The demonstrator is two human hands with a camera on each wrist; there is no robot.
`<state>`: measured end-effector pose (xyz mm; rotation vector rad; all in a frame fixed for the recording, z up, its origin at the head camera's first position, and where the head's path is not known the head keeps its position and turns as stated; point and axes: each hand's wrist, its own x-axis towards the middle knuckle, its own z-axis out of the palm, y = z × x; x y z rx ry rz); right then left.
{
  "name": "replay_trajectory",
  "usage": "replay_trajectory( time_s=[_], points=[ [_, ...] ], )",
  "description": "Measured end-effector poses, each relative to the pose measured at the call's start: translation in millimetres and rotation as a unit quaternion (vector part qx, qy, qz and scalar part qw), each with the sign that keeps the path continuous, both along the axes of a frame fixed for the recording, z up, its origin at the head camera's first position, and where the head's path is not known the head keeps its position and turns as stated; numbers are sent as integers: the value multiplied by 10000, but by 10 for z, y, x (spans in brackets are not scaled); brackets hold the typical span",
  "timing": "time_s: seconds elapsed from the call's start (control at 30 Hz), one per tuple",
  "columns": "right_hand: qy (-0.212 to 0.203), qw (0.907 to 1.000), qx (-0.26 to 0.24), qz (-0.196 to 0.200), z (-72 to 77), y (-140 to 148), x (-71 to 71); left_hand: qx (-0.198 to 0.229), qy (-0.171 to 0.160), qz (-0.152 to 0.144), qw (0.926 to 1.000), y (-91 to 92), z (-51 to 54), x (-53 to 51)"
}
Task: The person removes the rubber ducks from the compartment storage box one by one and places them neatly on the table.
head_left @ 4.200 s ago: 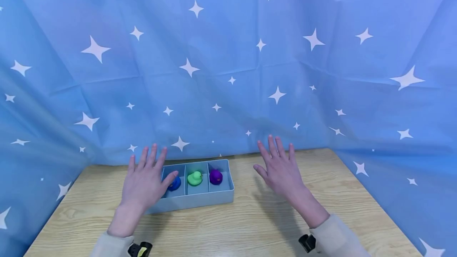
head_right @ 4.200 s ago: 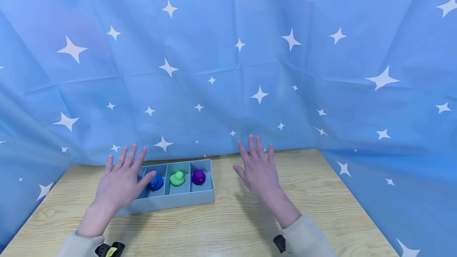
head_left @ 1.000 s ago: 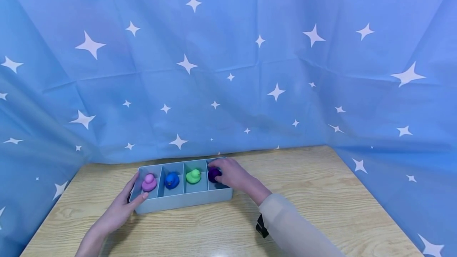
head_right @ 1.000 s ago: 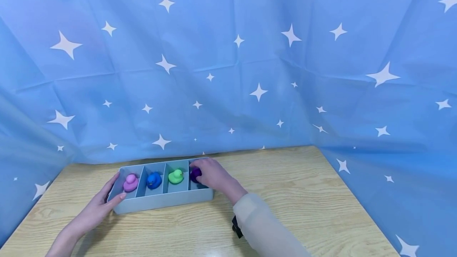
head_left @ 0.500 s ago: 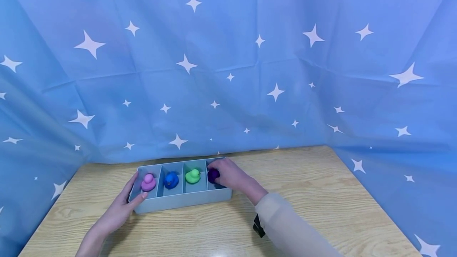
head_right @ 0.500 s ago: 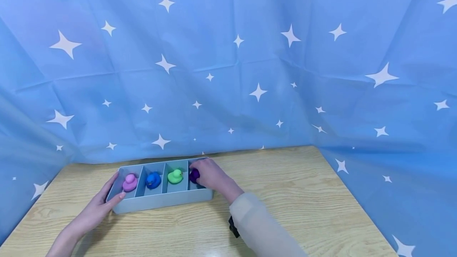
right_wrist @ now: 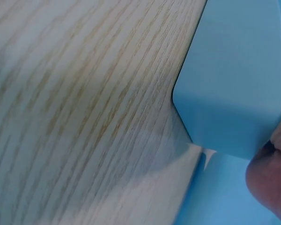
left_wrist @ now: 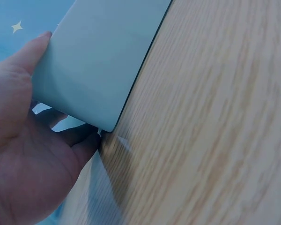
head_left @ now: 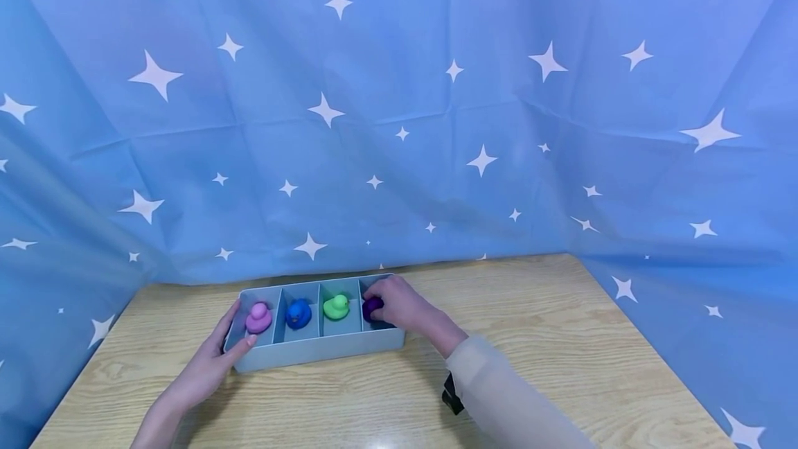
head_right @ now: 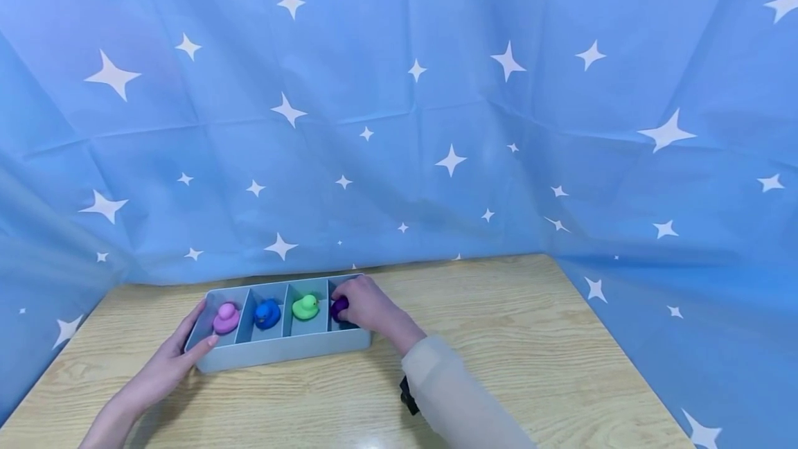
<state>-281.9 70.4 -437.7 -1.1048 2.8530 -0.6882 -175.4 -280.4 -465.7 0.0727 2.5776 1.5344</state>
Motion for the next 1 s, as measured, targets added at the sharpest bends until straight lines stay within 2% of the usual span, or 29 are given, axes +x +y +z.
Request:
replay_trajectory(
  time_s=[0.1, 0.33, 0.63, 0.8, 1.0],
  points=[
    [-63, 9998, -178, 44, -3, 18, 0, -46, 7, 3, 10000, 3, -3, 1],
    [-499, 9957, -784, -2, -13, 55, 12, -118, -86, 23, 9999, 8, -9, -7],
    [-669, 9885, -1346, -141, -85, 87, -11, -97, -149, 51, 9998, 20, -6, 3],
    [-714, 9849, -1568, -168, -89, 101, -13, -38, -85, 48, 9999, 17, -13, -5],
    [-1036, 9781, -1767, -355, -52, 102, 4, -24, -118, 58, 9999, 4, -16, -22]
  ],
)
